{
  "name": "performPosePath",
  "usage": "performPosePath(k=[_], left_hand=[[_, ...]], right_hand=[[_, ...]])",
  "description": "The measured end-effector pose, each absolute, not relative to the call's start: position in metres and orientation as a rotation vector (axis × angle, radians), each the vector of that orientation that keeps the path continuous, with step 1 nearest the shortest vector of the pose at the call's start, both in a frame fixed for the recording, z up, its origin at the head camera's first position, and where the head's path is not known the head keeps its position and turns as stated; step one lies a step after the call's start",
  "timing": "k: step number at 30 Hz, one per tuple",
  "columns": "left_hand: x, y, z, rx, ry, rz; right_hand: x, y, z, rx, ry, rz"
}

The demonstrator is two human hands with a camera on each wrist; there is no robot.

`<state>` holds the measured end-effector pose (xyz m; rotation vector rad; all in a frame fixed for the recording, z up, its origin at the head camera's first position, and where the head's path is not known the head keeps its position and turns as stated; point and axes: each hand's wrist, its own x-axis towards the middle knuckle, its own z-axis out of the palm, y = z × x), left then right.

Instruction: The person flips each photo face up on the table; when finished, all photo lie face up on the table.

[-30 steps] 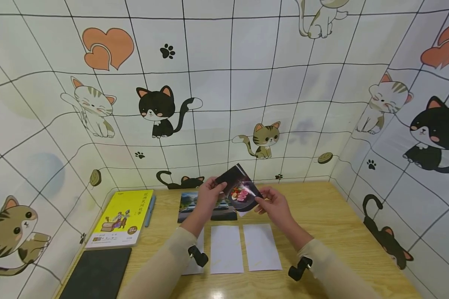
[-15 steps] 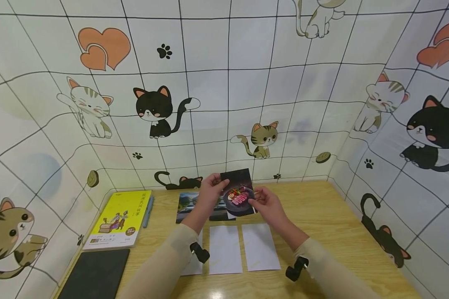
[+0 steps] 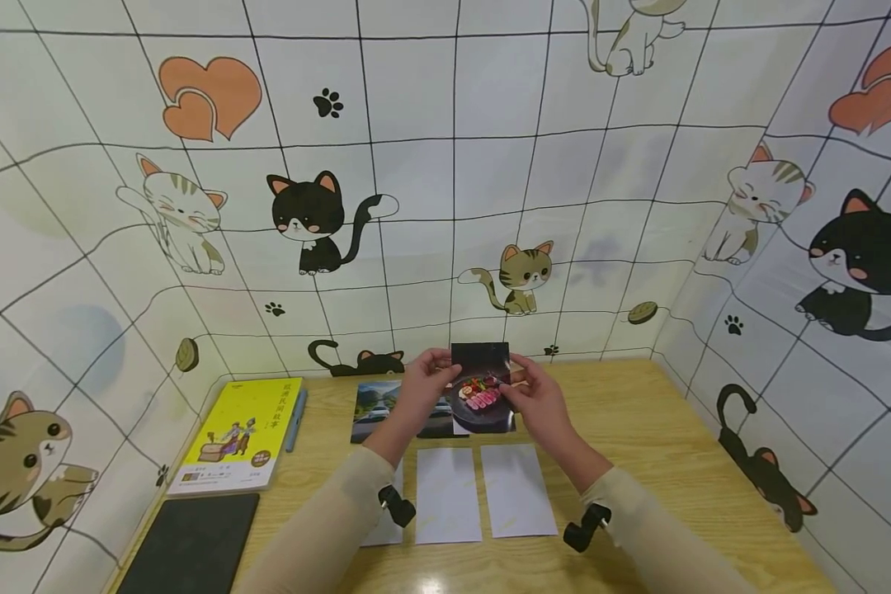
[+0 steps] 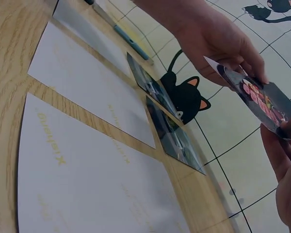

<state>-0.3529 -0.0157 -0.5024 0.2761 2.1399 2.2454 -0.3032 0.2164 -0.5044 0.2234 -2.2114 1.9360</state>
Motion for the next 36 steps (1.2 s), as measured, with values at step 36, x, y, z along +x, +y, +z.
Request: performPosePath(k=[36], left_hand=[[-0.355, -0.005, -0.527, 0.533, 2.246, 1.891]], right_hand=[[-0.317, 0.26, -0.514, 0.236, -2.494, 1.801]])
